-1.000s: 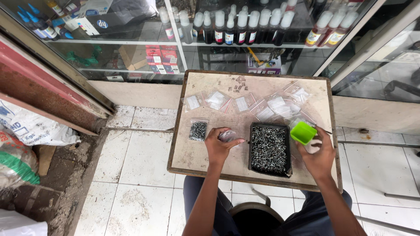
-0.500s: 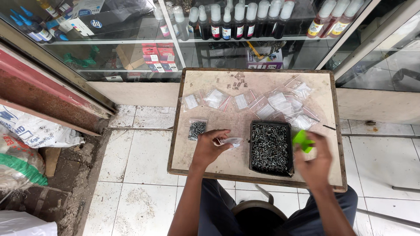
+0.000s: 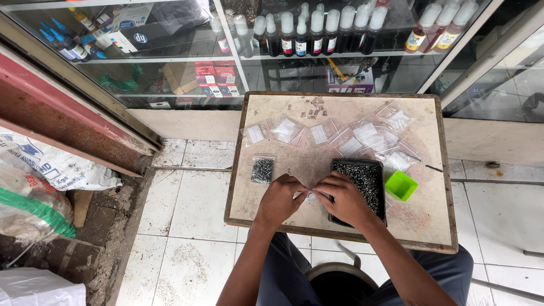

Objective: The person sorts small black seeds from a black tray into a green container and then into small plastic bags. The person uses both hands to pick and transfer the seeds, occasionally adjusting the position of the tray and container.

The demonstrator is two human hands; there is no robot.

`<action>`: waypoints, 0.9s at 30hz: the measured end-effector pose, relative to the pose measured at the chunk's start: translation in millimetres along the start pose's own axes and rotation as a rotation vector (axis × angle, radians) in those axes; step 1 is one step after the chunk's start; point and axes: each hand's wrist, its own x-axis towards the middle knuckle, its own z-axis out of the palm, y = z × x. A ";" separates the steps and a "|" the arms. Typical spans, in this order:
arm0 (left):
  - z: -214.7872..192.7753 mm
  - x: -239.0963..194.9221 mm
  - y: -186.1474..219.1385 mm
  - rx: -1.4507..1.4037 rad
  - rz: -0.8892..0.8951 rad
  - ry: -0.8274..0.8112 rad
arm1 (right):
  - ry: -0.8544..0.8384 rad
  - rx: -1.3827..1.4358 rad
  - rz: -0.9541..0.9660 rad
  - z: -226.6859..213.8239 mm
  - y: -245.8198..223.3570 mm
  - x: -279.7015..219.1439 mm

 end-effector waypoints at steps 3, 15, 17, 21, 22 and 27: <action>-2.3 -0.4 3.6 0.014 0.026 -0.026 | 0.049 0.055 0.000 6.9 6.3 -6.7; 8.0 -49.1 -4.8 0.184 0.121 -0.007 | 0.089 0.160 0.001 4.1 6.7 -23.9; 16.9 -54.7 -10.1 0.195 0.124 0.009 | 0.087 0.167 -0.017 6.4 5.9 -26.1; 19.1 -57.8 1.0 0.183 0.141 0.107 | 0.113 0.166 -0.041 11.1 6.0 -33.7; 19.7 -56.8 2.6 0.184 0.141 0.107 | 0.113 0.167 -0.041 9.6 3.5 -33.7; 5.8 -42.4 23.5 0.154 0.201 0.126 | 0.069 0.140 -0.018 6.6 0.1 -36.6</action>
